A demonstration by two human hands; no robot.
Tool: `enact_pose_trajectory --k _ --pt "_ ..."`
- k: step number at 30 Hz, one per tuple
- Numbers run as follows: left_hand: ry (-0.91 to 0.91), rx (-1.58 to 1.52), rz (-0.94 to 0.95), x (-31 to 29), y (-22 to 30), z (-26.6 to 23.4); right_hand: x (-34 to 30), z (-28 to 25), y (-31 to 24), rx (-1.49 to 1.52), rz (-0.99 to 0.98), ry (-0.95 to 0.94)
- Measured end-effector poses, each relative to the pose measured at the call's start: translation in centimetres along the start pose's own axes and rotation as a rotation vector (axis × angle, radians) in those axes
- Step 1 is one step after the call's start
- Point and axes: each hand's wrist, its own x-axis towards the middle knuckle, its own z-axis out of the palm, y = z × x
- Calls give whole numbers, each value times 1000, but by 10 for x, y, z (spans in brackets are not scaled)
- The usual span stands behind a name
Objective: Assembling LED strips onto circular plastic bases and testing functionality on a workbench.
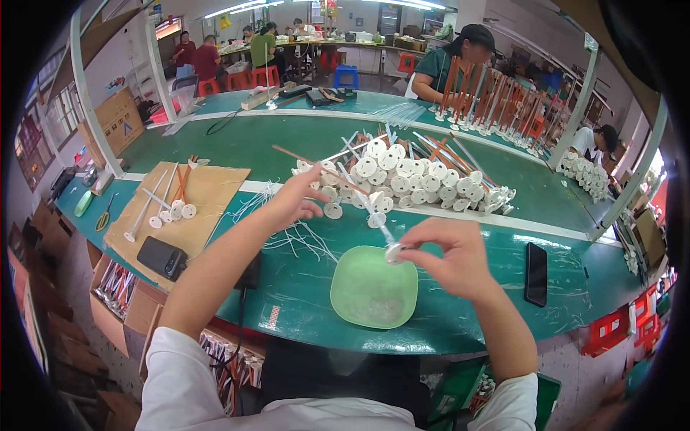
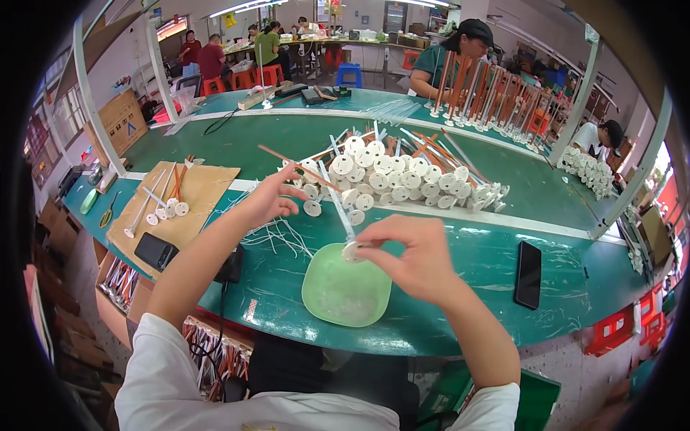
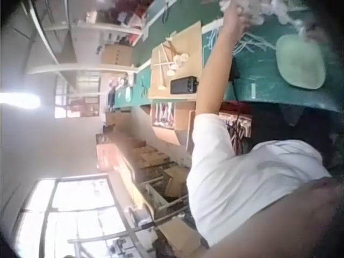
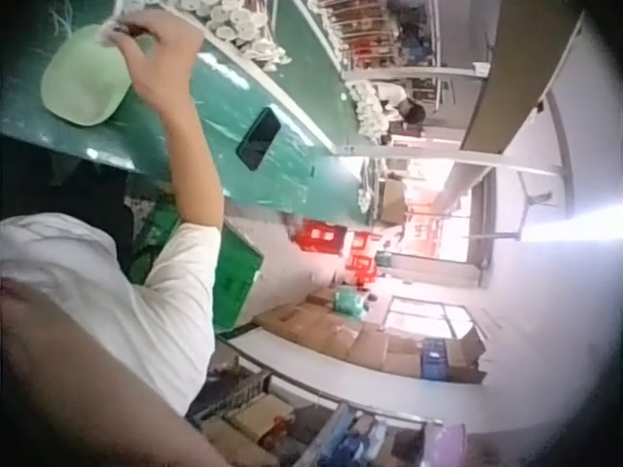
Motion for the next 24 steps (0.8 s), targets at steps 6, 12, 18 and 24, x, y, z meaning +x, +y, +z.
enact_pose_trajectory --k 6,12,18,24 --pt "165 152 -46 62 -11 30 5 19 38 -371 -236 -193" --pt "512 633 300 81 -1 30 13 7 50 -555 -250 -245" --pt "554 612 214 101 -2 12 31 -5 77 -731 -176 -311" --pt "509 553 247 89 4 29 45 -5 97 -856 -62 -450"
